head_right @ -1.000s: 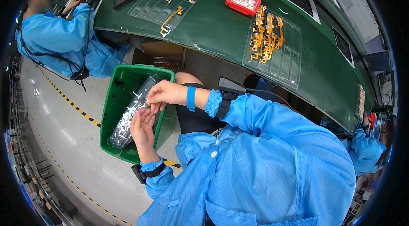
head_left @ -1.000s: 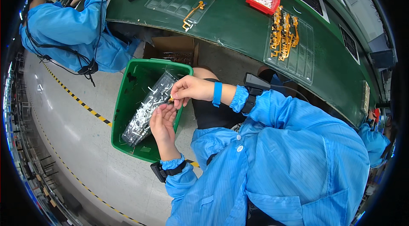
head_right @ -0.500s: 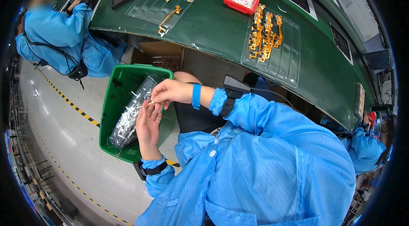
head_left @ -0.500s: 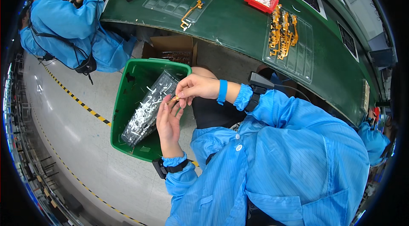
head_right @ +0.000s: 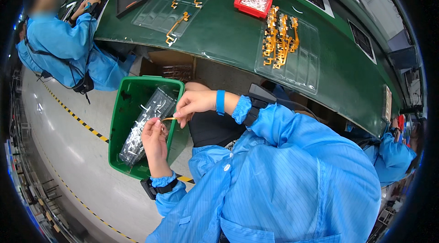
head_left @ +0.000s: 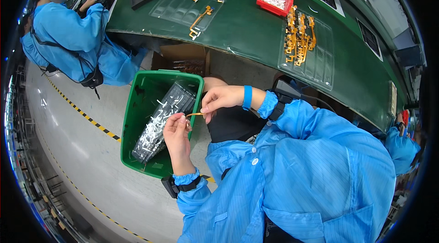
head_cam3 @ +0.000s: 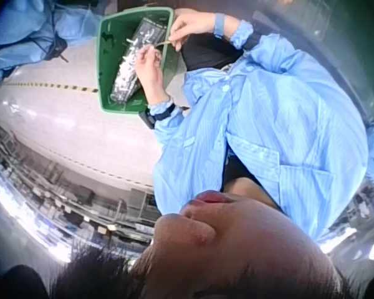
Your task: The person is manually assembling small electronic components on an assembly line.
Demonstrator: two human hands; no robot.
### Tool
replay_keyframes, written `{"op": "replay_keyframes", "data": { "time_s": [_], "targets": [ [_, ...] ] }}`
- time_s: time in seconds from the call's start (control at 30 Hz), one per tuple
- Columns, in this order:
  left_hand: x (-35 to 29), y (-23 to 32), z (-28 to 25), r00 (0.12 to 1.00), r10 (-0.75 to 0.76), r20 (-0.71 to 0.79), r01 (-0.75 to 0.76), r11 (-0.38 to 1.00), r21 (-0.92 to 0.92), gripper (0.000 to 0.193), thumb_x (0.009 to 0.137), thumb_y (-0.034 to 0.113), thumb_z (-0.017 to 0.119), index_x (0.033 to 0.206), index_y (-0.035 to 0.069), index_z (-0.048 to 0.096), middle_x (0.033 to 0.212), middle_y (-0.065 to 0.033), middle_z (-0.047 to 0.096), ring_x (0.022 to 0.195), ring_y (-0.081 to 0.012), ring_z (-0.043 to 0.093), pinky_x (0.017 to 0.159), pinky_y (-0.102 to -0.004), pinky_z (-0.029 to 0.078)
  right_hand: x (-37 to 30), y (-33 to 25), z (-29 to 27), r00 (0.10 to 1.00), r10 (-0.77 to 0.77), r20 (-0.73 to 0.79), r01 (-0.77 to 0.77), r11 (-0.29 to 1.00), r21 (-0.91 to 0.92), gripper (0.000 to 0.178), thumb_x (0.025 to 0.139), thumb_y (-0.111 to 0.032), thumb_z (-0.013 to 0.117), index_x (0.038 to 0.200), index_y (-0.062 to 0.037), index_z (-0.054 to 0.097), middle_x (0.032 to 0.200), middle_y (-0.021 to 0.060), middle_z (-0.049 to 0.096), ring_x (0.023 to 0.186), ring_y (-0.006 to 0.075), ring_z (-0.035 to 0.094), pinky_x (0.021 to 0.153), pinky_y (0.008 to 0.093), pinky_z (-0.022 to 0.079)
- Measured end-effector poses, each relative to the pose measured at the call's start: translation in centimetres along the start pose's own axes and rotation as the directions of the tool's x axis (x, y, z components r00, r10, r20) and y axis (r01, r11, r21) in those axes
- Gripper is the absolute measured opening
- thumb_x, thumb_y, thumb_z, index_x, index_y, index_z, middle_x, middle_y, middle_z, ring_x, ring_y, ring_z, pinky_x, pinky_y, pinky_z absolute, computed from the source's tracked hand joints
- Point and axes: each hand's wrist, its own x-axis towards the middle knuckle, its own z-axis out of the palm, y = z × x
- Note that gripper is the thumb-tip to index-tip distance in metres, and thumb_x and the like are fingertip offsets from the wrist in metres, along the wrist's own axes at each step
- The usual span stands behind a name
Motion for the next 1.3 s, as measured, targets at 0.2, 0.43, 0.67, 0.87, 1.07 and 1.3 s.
{"op": "replay_keyframes", "data": {
  "time_s": [0.2,0.43,0.67,0.87,1.07,1.3],
  "targets": [
    [-0.2,1.1,1.9,0.969,-0.063,0.237,-0.03,0.928,0.371,0.012,0.09,0.005,0.065,0.099,-0.001,0.06,0.081,-0.0035,0.063,0.069,-0.0078,0.056,0.064,-0.0213,0.045,0.9,0.2,0.8,0.988,-0.049,0.145,0.04,0.997,0.062,0.024,0.097,-0.018,0.055,0.097,0.0042,0.064,0.086,0.0123,0.071,0.082,0.0181,0.069,0.077,0.03,0.055],
    [-0.4,0.1,2.0,0.976,0.189,0.112,-0.219,0.842,0.493,0.011,0.089,0.005,0.066,0.097,-0.001,0.061,0.089,-0.0077,0.063,0.077,-0.0144,0.06,0.068,-0.0259,0.049,0.6,-0.4,1.7,1.0,0.012,-0.001,-0.012,0.993,-0.114,0.019,0.095,-0.013,0.053,0.096,0.004,0.063,0.085,0.0118,0.07,0.075,0.0177,0.07,0.07,0.0282,0.056],
    [-2.3,-1.0,3.6,0.642,0.643,0.417,-0.583,0.056,0.811,0.02,0.082,-0.001,0.066,0.102,-0.006,0.065,0.105,-0.0193,0.066,0.097,-0.0352,0.065,0.083,-0.0414,0.053,-0.1,-0.9,3.1,0.967,-0.211,-0.14,0.179,0.961,-0.21,0.018,0.094,-0.01,0.055,0.099,0.0054,0.064,0.087,0.0112,0.07,0.075,0.0143,0.068,0.07,0.0279,0.055],
    [-2.1,-1.3,3.6,0.573,0.659,0.487,-0.582,-0.091,0.808,0.022,0.086,-0.002,0.06,0.106,-0.009,0.067,0.108,-0.0243,0.068,0.103,-0.037,0.066,0.086,-0.0402,0.054,-0.4,-1.2,3.4,0.954,-0.266,-0.135,0.216,0.927,-0.306,0.019,0.095,-0.011,0.055,0.1,0.0054,0.064,0.087,0.0108,0.07,0.077,0.0156,0.068,0.071,0.0292,0.055],
    [-2.6,-1.4,3.3,0.787,0.587,0.191,-0.458,0.347,0.819,0.02,0.087,0.0,0.057,0.1,-0.01,0.068,0.094,-0.0213,0.071,0.083,-0.031,0.072,0.073,-0.0363,0.057,-0.6,-0.5,3.4,0.951,-0.289,-0.108,0.234,0.904,-0.359,0.018,0.094,-0.01,0.056,0.1,0.0057,0.064,0.088,0.0107,0.07,0.077,0.0162,0.068,0.071,0.029,0.055],
    [-3.1,0.0,2.9,0.514,0.76,0.398,-0.541,-0.073,0.838,0.025,0.08,-0.003,0.07,0.104,-0.004,0.067,0.107,-0.0201,0.067,0.098,-0.0354,0.067,0.082,-0.0404,0.055,-0.7,-0.2,3.4,0.963,-0.23,-0.143,0.204,0.963,-0.178,0.019,0.095,-0.009,0.055,0.101,0.0064,0.063,0.09,0.0106,0.069,0.078,0.0158,0.069,0.071,0.0284,0.055]
  ]
}}
